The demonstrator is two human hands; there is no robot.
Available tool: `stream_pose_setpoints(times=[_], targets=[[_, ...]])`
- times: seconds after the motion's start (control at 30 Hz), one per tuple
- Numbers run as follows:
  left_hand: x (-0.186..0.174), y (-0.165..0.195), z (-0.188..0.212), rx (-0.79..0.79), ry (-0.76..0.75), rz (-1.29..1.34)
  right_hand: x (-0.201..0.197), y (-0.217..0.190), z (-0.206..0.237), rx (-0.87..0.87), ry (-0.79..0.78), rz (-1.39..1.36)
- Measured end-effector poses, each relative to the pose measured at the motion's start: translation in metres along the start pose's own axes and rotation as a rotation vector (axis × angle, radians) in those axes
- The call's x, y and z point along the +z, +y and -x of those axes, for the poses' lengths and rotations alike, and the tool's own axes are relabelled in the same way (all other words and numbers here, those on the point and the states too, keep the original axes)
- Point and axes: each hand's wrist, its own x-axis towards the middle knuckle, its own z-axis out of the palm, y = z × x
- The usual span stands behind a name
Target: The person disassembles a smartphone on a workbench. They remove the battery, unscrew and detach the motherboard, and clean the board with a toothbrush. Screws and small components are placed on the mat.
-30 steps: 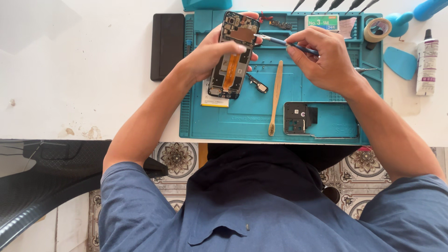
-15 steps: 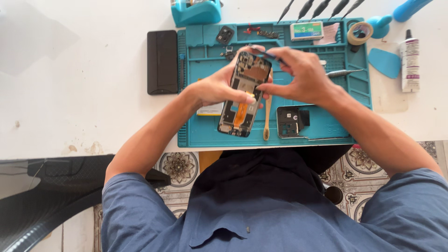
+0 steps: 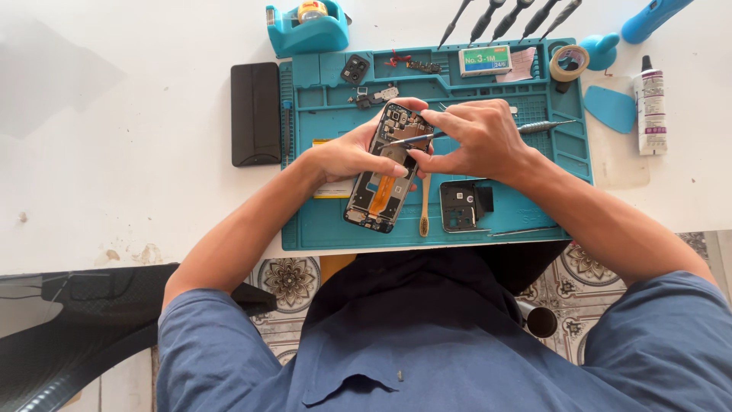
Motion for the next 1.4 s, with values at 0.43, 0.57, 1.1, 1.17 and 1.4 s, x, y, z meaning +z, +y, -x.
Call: stream_pose_setpoints(times=[0.43,0.57,1.1,1.17,1.4], targets=[[0.006,0.008,-0.007,-0.009,0.044,0.045,-0.001,-0.004,-0.003,0.029,0.015,0.035],[0.008,0.008,-0.006,-0.019,0.028,0.014,-0.003,-0.005,-0.003,-0.045,0.039,0.06],[-0.002,-0.003,-0.006,0.009,0.076,-0.118,0.004,0.002,0.007,-0.123,0.16,0.049],[-0.004,-0.005,-0.005,0.007,0.096,-0.108,0.005,0.003,0.007,-0.134,0.156,0.092],[-0.005,-0.007,-0.004,0.122,0.096,-0.136,0.008,0.004,0.009,-0.198,0.136,0.159]])
